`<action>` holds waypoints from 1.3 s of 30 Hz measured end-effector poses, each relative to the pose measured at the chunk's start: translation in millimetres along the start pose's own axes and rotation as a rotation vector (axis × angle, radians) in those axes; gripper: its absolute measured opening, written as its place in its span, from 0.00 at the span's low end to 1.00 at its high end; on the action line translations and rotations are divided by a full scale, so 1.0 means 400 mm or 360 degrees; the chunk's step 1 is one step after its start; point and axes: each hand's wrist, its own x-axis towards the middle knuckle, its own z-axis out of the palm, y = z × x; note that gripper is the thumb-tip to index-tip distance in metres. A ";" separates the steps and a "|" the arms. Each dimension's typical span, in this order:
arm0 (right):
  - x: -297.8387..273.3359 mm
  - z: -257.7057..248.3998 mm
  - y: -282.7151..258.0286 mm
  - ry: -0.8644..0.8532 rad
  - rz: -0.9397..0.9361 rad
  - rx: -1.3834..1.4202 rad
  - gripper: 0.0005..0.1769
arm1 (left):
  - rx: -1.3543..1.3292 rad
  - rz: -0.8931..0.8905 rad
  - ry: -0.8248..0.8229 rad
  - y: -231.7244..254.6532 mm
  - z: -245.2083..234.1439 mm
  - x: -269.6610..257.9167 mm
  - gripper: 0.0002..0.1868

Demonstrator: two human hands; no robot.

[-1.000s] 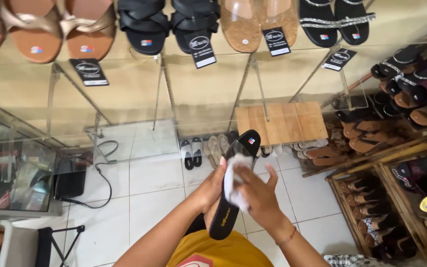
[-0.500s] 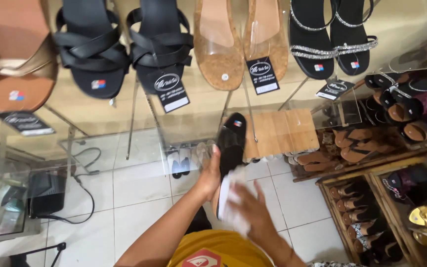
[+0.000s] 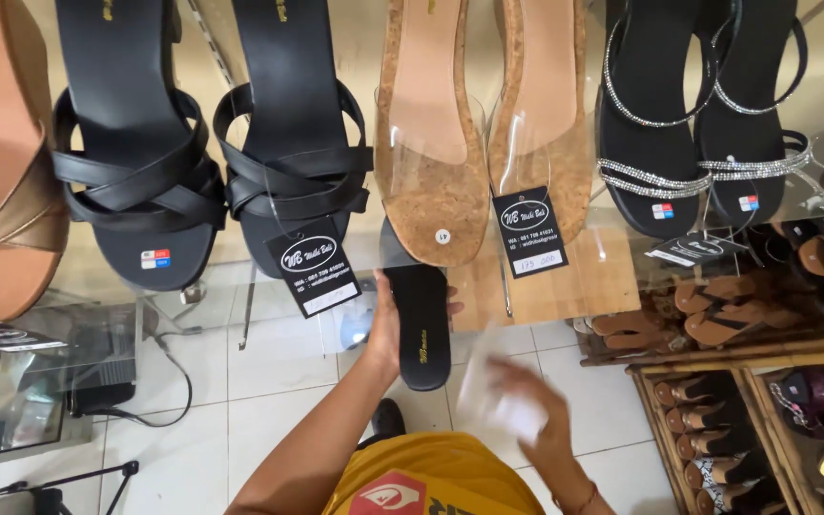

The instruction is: The person cleans a black sandal with a white cloth, wiping the straps and footbed while rotating the shoe by hand, and then attaches price tags to the straps of several sandals on a display shelf.

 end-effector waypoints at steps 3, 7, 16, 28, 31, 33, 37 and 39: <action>0.129 0.026 -0.003 0.0355 0.0568 0.0256 0.24 | -0.0079 -0.0077 0.0068 -0.045 -0.011 0.013 0.39; 0.192 0.074 -0.018 -0.0115 0.0054 -0.0129 0.26 | -0.0125 0.0145 0.0176 -0.083 -0.013 0.032 0.25; 0.071 -0.075 0.190 0.0035 0.1511 0.1348 0.22 | -0.0339 0.1240 0.0476 -0.177 0.118 0.001 0.17; 0.141 -0.505 0.231 -0.0195 0.0976 0.0888 0.24 | 0.0985 0.0936 0.1036 -0.437 0.121 0.054 0.19; 0.200 -0.534 0.099 -0.0515 -0.0289 0.0016 0.22 | 0.1214 0.0906 0.0645 -0.546 0.198 0.079 0.18; 0.225 -0.519 0.031 -0.0724 -0.1097 -0.0528 0.21 | 0.1619 0.1482 0.0299 -0.597 0.267 0.081 0.22; 0.294 -0.563 0.009 -0.0730 -0.1212 -0.0780 0.23 | 0.1780 0.0766 0.0386 -0.627 0.344 0.048 0.15; 0.322 -0.616 0.042 -0.0669 -0.0811 -0.0664 0.24 | 0.1687 0.0754 0.0361 -0.639 0.361 0.029 0.14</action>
